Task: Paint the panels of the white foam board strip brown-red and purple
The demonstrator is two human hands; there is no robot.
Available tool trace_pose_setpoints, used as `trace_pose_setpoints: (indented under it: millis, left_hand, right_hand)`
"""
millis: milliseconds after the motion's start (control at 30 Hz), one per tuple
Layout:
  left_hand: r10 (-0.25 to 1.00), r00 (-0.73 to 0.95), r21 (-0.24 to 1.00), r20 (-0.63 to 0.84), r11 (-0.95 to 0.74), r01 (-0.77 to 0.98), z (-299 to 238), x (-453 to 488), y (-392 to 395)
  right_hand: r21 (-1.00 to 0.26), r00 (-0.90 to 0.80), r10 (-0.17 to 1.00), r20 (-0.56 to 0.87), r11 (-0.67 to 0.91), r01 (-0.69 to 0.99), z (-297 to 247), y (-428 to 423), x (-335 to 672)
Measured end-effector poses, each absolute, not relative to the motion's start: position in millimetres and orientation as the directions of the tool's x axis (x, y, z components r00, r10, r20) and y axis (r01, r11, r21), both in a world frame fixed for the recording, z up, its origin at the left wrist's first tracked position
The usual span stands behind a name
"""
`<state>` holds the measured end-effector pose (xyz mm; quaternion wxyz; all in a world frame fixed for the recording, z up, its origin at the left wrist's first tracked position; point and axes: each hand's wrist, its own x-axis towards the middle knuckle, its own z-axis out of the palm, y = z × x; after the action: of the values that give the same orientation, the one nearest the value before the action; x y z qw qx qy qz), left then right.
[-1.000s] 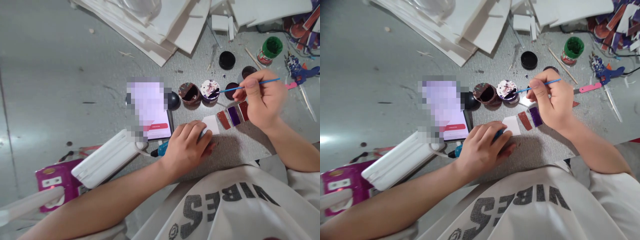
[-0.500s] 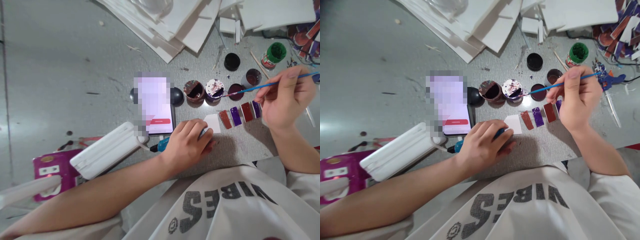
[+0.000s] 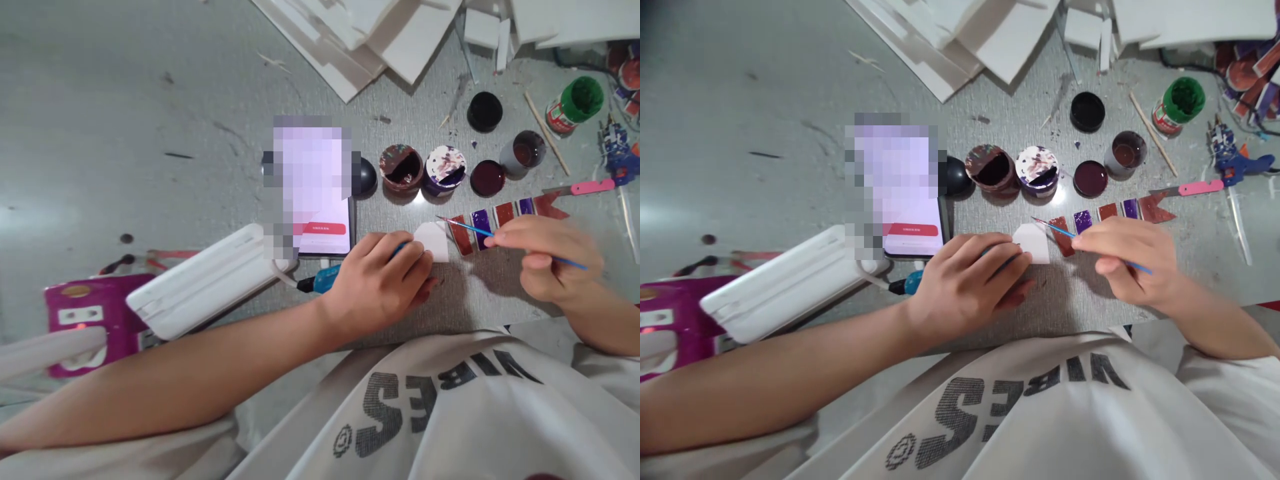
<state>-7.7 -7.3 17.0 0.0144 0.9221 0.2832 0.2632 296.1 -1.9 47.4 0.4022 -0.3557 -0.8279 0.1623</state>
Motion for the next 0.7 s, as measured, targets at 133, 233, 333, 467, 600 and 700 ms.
trace_pose_setpoints:
  millis: [133,233,333,467,600,700]
  left_hand:
    - [0.54,0.694,0.182,0.475,-0.832,0.524,19,-7,-6]
    - [0.549,0.696,0.189,0.463,-0.829,0.527,21,-7,-6]
    - [0.548,0.705,0.206,0.45,-0.832,0.516,22,-8,-5]
    - [0.554,0.706,0.211,0.441,-0.829,0.518,24,-9,-4]
    - [0.549,0.705,0.215,0.449,-0.832,0.511,23,-9,-4]
    - [0.55,0.706,0.221,0.445,-0.832,0.508,22,-10,-5]
  right_hand:
    - [-0.499,-0.433,0.631,0.643,0.775,0.388,50,0,293]
    - [-0.523,-0.483,0.622,0.617,0.782,0.339,57,3,290]
    - [-0.518,-0.495,0.615,0.614,0.787,0.335,59,3,291]
    - [-0.527,-0.479,0.639,0.602,0.769,0.363,58,3,293]
    - [-0.536,-0.498,0.647,0.577,0.76,0.367,58,1,294]
    - [-0.531,-0.512,0.663,0.547,0.747,0.4,58,0,294]
